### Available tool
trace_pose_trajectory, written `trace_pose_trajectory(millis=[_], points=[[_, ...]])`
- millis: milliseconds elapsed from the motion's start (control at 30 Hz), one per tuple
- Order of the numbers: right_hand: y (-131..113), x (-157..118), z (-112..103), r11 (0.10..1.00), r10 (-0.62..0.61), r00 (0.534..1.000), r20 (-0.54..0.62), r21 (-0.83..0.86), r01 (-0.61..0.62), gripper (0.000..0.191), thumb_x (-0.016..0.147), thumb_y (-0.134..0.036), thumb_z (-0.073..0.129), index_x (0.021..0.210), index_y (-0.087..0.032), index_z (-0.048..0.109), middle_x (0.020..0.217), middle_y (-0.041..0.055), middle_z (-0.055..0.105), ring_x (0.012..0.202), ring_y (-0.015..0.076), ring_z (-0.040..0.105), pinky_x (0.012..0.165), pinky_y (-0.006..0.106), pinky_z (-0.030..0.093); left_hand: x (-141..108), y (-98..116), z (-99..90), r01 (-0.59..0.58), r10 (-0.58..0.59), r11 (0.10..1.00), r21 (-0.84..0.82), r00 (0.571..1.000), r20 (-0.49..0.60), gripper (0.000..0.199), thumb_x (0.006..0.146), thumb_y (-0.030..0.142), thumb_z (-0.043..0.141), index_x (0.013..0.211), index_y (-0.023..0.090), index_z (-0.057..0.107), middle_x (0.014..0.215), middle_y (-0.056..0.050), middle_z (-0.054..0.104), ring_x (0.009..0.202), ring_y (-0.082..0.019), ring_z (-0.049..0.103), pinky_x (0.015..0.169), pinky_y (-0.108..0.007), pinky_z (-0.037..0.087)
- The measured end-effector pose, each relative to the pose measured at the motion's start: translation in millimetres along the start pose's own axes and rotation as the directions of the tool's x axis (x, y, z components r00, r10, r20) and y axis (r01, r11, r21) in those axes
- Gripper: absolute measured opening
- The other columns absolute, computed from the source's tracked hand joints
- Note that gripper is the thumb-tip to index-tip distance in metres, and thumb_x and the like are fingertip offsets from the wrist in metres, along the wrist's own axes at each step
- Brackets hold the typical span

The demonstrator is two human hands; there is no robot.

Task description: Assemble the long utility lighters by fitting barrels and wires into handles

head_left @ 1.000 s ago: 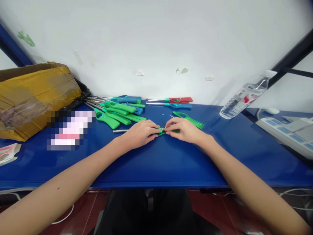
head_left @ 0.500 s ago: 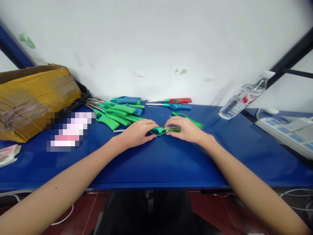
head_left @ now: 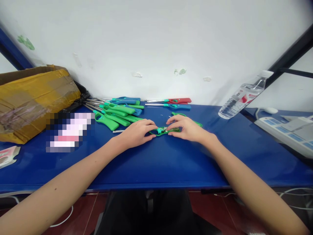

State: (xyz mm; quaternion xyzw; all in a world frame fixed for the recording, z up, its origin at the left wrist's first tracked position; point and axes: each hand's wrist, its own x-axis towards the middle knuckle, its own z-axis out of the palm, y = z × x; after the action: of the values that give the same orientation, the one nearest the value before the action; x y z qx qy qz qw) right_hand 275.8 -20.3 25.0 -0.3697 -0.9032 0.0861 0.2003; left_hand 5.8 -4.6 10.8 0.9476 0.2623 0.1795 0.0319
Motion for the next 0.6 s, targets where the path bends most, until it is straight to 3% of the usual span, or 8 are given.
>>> trace_pose_trajectory(millis=[300, 600], points=[[-2.4, 1.8, 3.2, 0.998, -0.052, 0.998, -0.02, -0.025, 0.051, 0.011, 0.085, -0.018, 0.068, 0.083, -0.022, 0.078, 0.104, 0.0071, 0.072, 0.096, 0.023, 0.066, 0.084, 0.039, 0.054, -0.3, -0.1, 1.8, 0.005, -0.005, 1.0, -0.007, 1.0, -0.008, 0.028, 0.094, 0.025, 0.062, 0.12, 0.018, 0.068, 0.119, -0.009, 0.066, 0.105, -0.023, 0.063, 0.091, -0.034, 0.05], [-7.2, 2.1, 4.9, 0.994, -0.091, 0.995, -0.05, -0.067, 0.087, 0.013, 0.086, -0.018, 0.067, 0.091, -0.022, 0.077, 0.104, 0.007, 0.072, 0.096, 0.0224, 0.065, 0.084, 0.038, 0.053, -0.5, -1.1, 2.4, -0.053, 0.053, 0.998, 0.025, 0.998, -0.012, 0.03, 0.095, 0.022, 0.058, 0.123, 0.023, 0.069, 0.119, -0.008, 0.065, 0.104, -0.023, 0.063, 0.089, -0.034, 0.05]])
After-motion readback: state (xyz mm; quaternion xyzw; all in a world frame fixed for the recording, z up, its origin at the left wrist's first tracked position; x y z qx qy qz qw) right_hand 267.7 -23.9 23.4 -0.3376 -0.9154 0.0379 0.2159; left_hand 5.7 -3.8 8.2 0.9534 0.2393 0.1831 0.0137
